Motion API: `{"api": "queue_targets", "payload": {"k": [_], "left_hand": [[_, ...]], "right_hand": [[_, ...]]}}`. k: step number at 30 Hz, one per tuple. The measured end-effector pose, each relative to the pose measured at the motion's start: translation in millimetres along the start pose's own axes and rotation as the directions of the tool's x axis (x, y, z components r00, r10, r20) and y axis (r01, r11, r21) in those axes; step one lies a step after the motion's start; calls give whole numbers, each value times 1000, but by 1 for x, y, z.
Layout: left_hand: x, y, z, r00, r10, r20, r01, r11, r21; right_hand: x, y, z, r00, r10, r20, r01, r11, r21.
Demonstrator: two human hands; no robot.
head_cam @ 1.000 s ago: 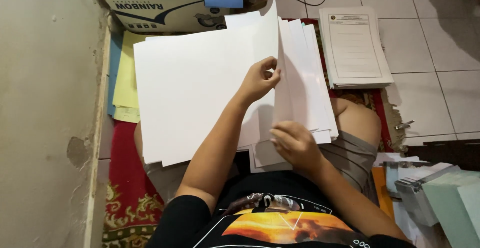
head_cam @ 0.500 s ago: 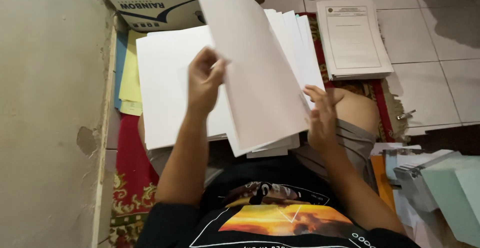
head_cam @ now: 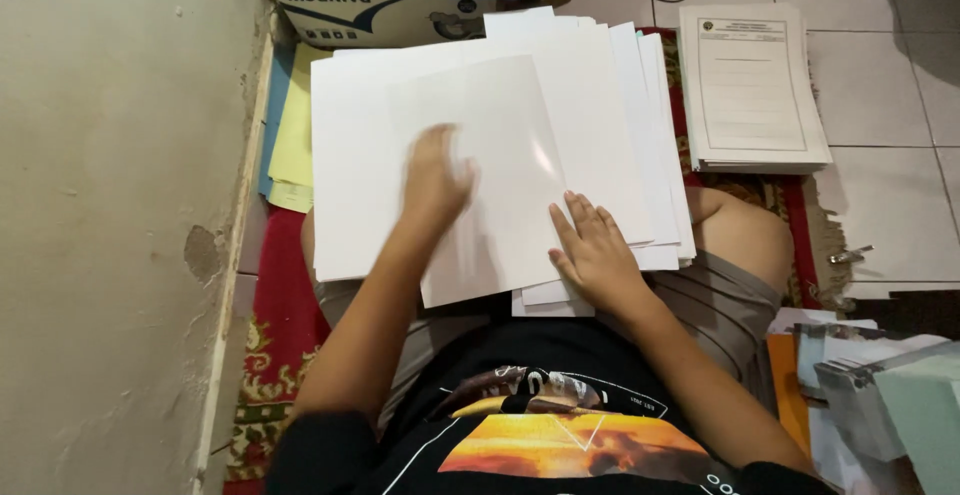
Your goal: The person sorts and aligns a stack of white paper sheets by hand, placing individual sheets onto the stack and then smoothing them with both hands.
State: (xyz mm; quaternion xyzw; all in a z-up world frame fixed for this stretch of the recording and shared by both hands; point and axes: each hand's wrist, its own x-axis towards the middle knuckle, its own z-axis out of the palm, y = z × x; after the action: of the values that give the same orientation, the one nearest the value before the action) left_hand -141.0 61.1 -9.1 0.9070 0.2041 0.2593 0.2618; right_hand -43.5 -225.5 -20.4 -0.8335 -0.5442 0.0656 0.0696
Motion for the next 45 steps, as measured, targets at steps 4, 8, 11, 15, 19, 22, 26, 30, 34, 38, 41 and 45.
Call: {"api": "queue_targets", "payload": {"k": [4,8,11,15,19,22,26,30,34,38,41,45], "left_hand": [[52,45,72,975,209,69,-220,946,240],[81,56,73,973,142,182,-193,933,304],[86,50,76,975,70,209,-117,968,221],[87,28,95,987,68,146,-95,977,189],[89,12,114,995,87,54,-96,974,204],[91,10,116,999,39,-11,-38,995,90],[95,20,94,1000,-22,11,23,992,-126],[97,24,90,995,-56,77,67,987,-148],[91,4,121,993,70,-92,-66,997,40],[87,21,104,986,104,128,-131,967,220],[85,31,90,960,81,266,-149,958,247],[78,44,70,922,42,384,-148,956,252]], "right_hand": [[3,0,3,998,17,68,-15,1000,-26],[2,0,2,994,31,109,-28,999,-30],[7,0,-3,993,16,119,-9,998,-66],[47,8,-1,995,-9,103,17,997,-74],[136,40,5,999,-21,50,23,999,-40],[196,47,-19,999,-10,-43,8,999,-43],[249,55,-25,998,-37,-58,34,998,-56],[250,41,-41,999,33,3,-33,999,-14],[218,46,-18,986,-22,-167,8,997,-80],[165,44,-6,992,5,-126,-17,995,-95],[108,19,-17,997,38,-62,-42,997,-72],[47,2,-1,998,38,58,-34,998,-59]]}}
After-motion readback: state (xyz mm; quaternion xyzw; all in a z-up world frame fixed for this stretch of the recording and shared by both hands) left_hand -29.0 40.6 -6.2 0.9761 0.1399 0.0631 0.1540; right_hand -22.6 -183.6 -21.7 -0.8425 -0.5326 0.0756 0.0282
